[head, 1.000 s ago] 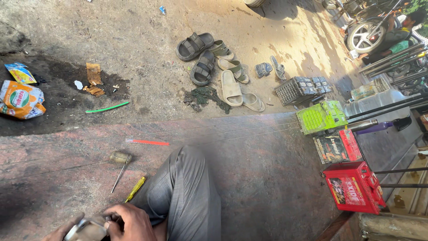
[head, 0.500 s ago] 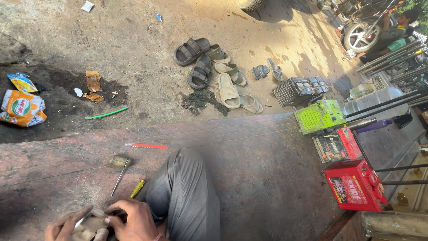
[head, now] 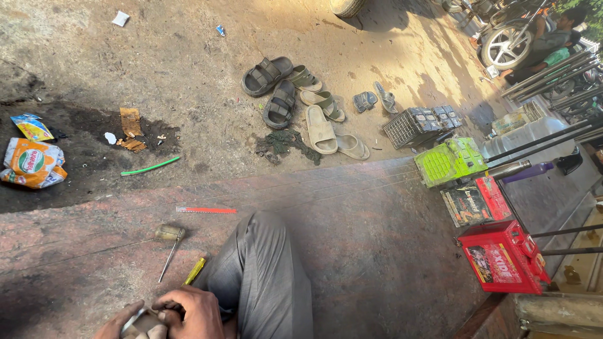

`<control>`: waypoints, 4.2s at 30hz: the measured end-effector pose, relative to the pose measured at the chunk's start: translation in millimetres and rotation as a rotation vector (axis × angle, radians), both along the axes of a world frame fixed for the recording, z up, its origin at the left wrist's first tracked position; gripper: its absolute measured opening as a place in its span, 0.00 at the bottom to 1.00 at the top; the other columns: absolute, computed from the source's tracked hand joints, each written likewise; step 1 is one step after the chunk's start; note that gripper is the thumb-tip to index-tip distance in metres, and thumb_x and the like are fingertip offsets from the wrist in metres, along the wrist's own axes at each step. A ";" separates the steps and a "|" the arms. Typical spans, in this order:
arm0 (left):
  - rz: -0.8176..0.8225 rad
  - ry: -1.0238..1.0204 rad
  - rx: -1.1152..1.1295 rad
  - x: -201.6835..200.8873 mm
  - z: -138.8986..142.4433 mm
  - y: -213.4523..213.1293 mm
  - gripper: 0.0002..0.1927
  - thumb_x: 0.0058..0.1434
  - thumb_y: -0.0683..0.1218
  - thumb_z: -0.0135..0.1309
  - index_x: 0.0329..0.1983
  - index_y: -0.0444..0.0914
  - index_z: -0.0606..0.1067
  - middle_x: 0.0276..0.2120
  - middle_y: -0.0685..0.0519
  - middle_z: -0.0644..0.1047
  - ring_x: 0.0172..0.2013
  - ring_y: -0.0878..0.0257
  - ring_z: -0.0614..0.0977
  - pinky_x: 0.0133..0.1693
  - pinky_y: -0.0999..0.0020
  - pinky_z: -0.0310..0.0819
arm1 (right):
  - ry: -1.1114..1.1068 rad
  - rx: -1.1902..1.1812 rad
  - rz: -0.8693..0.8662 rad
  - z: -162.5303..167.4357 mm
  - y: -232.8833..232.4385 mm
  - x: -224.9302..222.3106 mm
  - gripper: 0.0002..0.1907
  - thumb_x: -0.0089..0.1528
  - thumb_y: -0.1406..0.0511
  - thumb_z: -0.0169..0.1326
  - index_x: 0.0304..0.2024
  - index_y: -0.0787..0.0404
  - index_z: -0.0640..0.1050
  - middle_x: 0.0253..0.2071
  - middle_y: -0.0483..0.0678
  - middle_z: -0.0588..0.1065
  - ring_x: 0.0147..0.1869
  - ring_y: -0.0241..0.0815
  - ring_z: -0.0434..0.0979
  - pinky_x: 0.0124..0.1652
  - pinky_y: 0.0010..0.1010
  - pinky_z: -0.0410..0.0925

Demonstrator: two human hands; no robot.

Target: The person sits on the ground repairing a small white electrical component, prying it open and working on its parts by hand and with a screwdriver, with a multimeter and hammer lying beside them. They repeatedly turn, open, and reposition the component while testing it.

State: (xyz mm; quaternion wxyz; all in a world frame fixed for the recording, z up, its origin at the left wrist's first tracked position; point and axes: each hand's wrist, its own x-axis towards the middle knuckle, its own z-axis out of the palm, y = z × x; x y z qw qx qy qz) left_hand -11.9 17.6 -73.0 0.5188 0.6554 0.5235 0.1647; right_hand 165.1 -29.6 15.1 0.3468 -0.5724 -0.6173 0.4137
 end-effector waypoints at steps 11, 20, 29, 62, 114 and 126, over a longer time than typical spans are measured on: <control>0.049 -0.141 0.318 3.4 5.3 -7.8 0.28 0.54 0.51 0.63 0.58 0.37 0.77 0.57 0.38 0.78 0.61 0.46 0.76 0.62 0.52 0.67 | -0.098 0.033 0.080 -7.6 -5.9 3.8 0.08 0.63 0.70 0.57 0.45 0.59 0.82 0.38 0.55 0.77 0.44 0.51 0.82 0.48 0.38 0.74; 0.151 0.098 0.264 4.3 4.5 -15.3 0.30 0.50 0.58 0.67 0.54 0.40 0.80 0.55 0.42 0.79 0.60 0.50 0.79 0.62 0.55 0.71 | -0.052 0.099 0.052 -3.7 -7.1 4.5 0.13 0.61 0.71 0.55 0.49 0.61 0.80 0.40 0.56 0.77 0.45 0.54 0.82 0.48 0.41 0.75; 0.102 -0.030 0.408 5.5 6.3 -11.7 0.28 0.49 0.52 0.63 0.56 0.43 0.79 0.55 0.45 0.80 0.60 0.51 0.79 0.63 0.56 0.70 | -0.064 0.153 0.054 -0.3 -4.1 2.7 0.15 0.59 0.73 0.57 0.49 0.62 0.81 0.38 0.57 0.75 0.43 0.58 0.80 0.44 0.43 0.73; 0.404 -0.022 0.477 18.0 8.6 -46.7 0.30 0.38 0.53 0.70 0.44 0.35 0.82 0.45 0.43 0.83 0.50 0.50 0.85 0.55 0.56 0.78 | -0.066 0.143 0.013 26.8 -4.2 -3.8 0.12 0.58 0.75 0.56 0.45 0.66 0.79 0.41 0.59 0.75 0.45 0.58 0.81 0.44 0.43 0.74; 0.683 0.006 0.234 40.2 102.7 -82.2 0.33 0.41 0.36 0.62 0.55 0.40 0.76 0.53 0.46 0.75 0.57 0.45 0.72 0.60 0.56 0.66 | -0.121 0.060 -0.068 -4.0 -12.4 -9.6 0.07 0.57 0.74 0.60 0.39 0.65 0.80 0.36 0.51 0.81 0.36 0.45 0.86 0.34 0.31 0.75; 0.685 0.002 0.246 39.8 100.5 -82.0 0.33 0.41 0.36 0.61 0.55 0.40 0.77 0.53 0.47 0.78 0.57 0.47 0.73 0.60 0.57 0.67 | -0.142 0.090 -0.071 -8.8 -12.5 -9.8 0.09 0.56 0.75 0.60 0.39 0.65 0.80 0.37 0.51 0.81 0.39 0.44 0.85 0.35 0.30 0.75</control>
